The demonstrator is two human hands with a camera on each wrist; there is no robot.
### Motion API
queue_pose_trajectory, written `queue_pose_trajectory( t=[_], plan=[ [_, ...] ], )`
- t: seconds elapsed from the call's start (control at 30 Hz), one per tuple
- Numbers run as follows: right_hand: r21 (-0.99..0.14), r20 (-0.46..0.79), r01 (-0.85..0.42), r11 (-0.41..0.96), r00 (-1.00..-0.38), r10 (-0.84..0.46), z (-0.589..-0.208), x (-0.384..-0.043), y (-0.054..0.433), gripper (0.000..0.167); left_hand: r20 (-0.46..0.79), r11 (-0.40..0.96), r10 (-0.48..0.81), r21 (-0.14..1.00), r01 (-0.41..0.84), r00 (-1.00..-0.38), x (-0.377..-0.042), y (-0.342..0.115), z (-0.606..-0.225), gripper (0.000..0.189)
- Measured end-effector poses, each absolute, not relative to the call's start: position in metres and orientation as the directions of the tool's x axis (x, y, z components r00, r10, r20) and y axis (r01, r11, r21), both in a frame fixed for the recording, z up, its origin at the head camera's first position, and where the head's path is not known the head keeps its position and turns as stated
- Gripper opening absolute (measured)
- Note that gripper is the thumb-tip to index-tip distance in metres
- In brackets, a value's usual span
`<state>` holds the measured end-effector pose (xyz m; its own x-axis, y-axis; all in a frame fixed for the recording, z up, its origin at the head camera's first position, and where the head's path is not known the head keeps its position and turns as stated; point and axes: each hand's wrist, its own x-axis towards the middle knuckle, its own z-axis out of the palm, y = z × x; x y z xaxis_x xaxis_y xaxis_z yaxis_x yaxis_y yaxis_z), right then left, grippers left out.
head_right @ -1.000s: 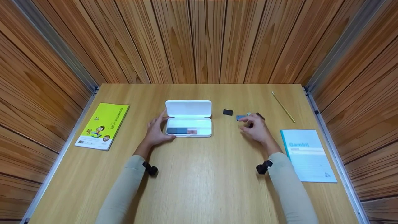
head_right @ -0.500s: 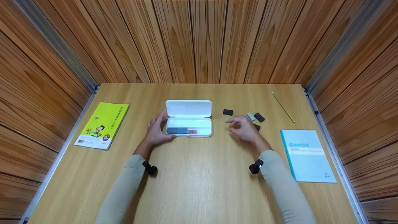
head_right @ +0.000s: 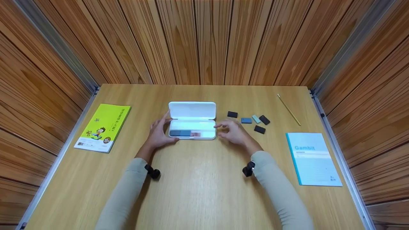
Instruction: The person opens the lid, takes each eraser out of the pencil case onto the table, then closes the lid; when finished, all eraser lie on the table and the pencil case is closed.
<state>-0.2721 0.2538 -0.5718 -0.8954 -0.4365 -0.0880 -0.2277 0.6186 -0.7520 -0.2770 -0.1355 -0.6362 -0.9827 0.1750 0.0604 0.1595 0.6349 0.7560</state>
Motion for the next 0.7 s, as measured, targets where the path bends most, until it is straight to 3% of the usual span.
queue_pose_trajectory(
  t=[0.7],
  plan=[
    [-0.767, -0.068, -0.301, 0.567, -0.84, -0.538, -0.574, -0.273, 0.191, 0.034, 0.091, 0.612, 0.19, 0.767, 0.19, -0.978, -0.277, -0.136, -0.636, 0.134]
  ],
)
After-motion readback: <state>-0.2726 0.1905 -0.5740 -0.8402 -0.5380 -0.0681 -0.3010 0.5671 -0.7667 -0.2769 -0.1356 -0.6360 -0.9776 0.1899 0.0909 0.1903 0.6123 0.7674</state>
